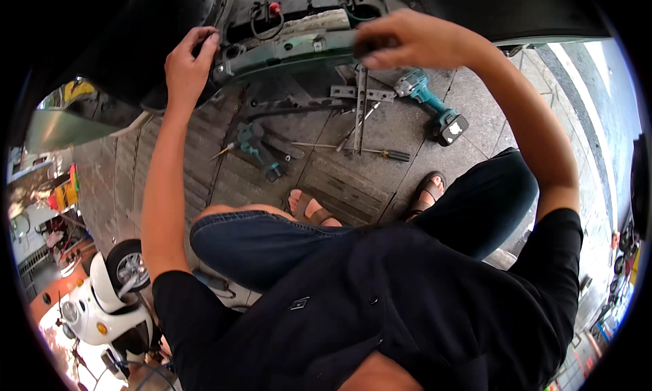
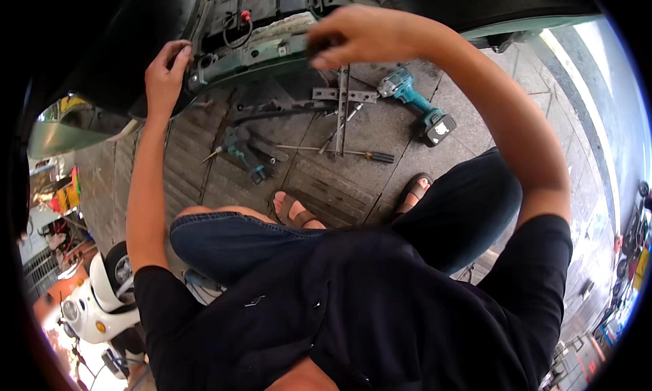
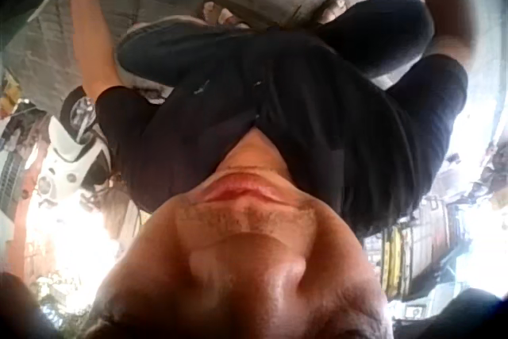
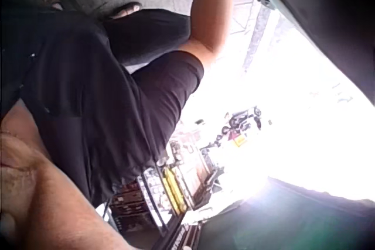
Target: The person disassembles an electric scooter by unbolting the floorboard, battery bracket, battery terminals, and seat compartment using power tools. The person then removes the seat assembly and places it onto another scooter.
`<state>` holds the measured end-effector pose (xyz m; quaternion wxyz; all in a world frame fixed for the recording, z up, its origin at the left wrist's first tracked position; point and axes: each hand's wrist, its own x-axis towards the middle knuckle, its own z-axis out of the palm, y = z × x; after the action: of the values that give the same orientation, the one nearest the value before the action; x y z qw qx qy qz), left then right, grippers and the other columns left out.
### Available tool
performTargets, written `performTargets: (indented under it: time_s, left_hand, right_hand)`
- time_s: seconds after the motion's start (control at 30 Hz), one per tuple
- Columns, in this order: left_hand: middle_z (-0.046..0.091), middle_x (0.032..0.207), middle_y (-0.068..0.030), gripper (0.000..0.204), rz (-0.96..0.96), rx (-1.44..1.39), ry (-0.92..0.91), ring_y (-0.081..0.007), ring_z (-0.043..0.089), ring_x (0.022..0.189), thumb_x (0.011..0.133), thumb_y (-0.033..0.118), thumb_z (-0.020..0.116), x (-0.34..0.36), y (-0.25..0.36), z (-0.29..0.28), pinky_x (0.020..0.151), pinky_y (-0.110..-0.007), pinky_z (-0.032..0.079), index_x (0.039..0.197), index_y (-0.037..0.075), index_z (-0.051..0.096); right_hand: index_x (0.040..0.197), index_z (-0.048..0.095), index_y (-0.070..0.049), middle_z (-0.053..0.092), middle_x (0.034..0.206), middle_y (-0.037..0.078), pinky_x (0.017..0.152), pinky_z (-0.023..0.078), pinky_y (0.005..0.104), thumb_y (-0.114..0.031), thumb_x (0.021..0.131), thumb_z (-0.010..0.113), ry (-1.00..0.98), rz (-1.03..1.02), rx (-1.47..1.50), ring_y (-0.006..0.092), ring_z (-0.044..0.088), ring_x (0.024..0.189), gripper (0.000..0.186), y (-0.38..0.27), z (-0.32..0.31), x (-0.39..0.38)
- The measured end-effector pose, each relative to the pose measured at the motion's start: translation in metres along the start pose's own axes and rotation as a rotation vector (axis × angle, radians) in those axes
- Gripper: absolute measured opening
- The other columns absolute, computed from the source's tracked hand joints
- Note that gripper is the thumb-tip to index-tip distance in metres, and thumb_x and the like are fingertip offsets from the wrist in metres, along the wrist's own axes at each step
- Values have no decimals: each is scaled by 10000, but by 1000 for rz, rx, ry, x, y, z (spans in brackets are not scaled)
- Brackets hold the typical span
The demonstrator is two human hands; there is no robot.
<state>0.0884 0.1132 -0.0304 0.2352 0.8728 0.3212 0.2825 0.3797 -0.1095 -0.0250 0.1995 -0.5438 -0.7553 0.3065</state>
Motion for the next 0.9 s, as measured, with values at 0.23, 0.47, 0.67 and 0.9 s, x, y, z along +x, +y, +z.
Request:
performTargets:
  time_s: [0.23, 0.47, 0.67, 0.9]
  left_hand:
    - [687, 842, -65, 230, 296, 113, -701, -150, 648, 760, 893, 228, 609, -34, 69, 44, 693, -313, 509, 987, 26, 663]
    - [689, 1023, -146, 493, -601, 722, -1081, -318, 648, 995, 810, 491, 631, -171, -136, 109, 836, -437, 503, 971, 28, 684]
    - [594, 1212, -242, 921, -1288, 278, -88, -385, 572, 1137, 685, 546, 735, -271, -137, 159, 951, -453, 457, 1331, -24, 409]
    - [616, 1092, -268, 845, -1405, -128, 202, -368, 638, 998, 622, 369, 780, -257, -140, 159, 782, -423, 530, 1225, -99, 420]
  right_hand:
    - [1118, 587, -31, 632, 1021, 181, 854, 461, 431, -273, 848, 653, -200, 188, -325, 341, 589, 989, 368, 57, 59, -90]
    - [1125, 590, -58, 614, 1045, 159, 874, 451, 432, -227, 817, 664, 17, 147, -204, 348, 570, 1034, 359, 46, 38, -70]
    - [1114, 602, -31, 630, 1083, 171, 857, 481, 411, -226, 816, 671, -191, 216, -26, 344, 615, 979, 363, 38, 54, -79]
    - [1155, 606, -50, 622, 1154, 157, 933, 460, 427, -358, 855, 630, -347, 51, -38, 339, 574, 1096, 430, 68, 111, -78]
